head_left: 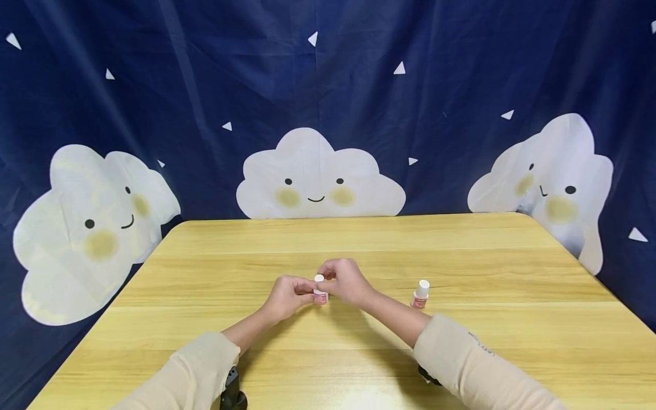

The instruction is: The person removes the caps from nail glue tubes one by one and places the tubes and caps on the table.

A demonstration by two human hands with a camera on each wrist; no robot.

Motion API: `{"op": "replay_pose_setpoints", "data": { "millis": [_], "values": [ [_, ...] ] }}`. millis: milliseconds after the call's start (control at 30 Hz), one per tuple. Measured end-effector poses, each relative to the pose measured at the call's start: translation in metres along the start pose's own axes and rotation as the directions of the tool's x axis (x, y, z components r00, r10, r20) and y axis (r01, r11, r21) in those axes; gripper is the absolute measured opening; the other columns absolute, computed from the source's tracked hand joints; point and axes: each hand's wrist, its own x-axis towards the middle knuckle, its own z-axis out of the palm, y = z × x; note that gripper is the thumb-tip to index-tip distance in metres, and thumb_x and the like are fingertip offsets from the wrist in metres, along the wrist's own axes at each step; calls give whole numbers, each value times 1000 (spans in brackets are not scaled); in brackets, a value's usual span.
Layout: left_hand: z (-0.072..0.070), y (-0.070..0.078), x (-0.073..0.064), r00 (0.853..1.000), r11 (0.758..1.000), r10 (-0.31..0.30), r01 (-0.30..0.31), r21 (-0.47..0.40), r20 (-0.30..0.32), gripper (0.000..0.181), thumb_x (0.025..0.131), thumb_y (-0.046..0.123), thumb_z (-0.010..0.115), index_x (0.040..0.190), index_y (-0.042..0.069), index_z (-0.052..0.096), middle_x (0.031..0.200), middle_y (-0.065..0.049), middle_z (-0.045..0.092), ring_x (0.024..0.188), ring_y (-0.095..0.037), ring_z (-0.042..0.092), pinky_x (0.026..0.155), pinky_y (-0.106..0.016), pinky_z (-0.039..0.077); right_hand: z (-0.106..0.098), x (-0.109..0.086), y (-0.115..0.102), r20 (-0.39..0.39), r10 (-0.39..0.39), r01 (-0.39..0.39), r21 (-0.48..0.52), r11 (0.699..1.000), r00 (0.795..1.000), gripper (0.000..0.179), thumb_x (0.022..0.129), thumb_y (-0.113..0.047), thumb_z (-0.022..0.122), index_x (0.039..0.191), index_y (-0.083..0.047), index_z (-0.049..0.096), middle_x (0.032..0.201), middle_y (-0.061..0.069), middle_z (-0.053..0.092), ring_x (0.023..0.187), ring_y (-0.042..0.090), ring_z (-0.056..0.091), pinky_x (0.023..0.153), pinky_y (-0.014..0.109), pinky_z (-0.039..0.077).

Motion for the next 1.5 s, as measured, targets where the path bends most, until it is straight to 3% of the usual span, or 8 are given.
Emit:
{"op": "replay_pose_setpoints", "data": {
  "millis": [167, 700, 1000, 1367, 1500],
  "values": [
    [1, 0, 0, 1000, 1000, -3, 3, -15, -2, 19, 78, 7, 73, 92, -5, 71, 85, -19, 71, 76, -20, 71, 67, -20, 57, 1, 0, 1, -23, 10, -10, 9, 1000, 1000, 8, 75, -5, 75, 75, 0, 68, 69, 7, 69, 58, 4, 56, 53, 13, 47],
    [1, -3, 1, 1000, 1000, 2, -2, 9, -5, 24, 78, 11, 73, 95, -5, 71, 87, -18, 72, 77, -17, 71, 66, -19, 56, -2, 1, 0, 34, -33, 34, -9, 999, 999, 4, 80, -1, 68, 79, 3, 69, 71, 8, 69, 57, 1, 51, 51, 12, 45],
    [2, -1, 0, 1000, 1000, -8, 8, -27, -6, 24, 77, 9, 74, 95, -7, 70, 88, -21, 71, 81, -25, 71, 67, -22, 57, -4, 2, -1, 66, -56, 56, -3, 998, 996, 3, 81, 2, 64, 81, 4, 67, 73, 11, 69, 61, 2, 56, 55, 10, 47],
    [2, -2, 0, 1000, 999, -15, 15, -37, -8, 23, 77, 8, 74, 93, -8, 70, 89, -22, 70, 82, -25, 70, 68, -21, 57, -6, 2, -3, 79, -41, 40, 13, 999, 996, 4, 83, -1, 65, 82, 3, 65, 71, 10, 67, 58, 1, 47, 52, 12, 42],
    [3, -2, 0, 1000, 1000, -2, 2, -23, -22, 23, 76, 9, 75, 93, -6, 71, 87, -20, 71, 79, -23, 70, 65, -18, 56, -5, 3, -3, 79, -32, 32, 5, 999, 996, 5, 81, -1, 66, 84, 4, 65, 72, 11, 69, 60, 2, 53, 54, 12, 44]
  ]
}}
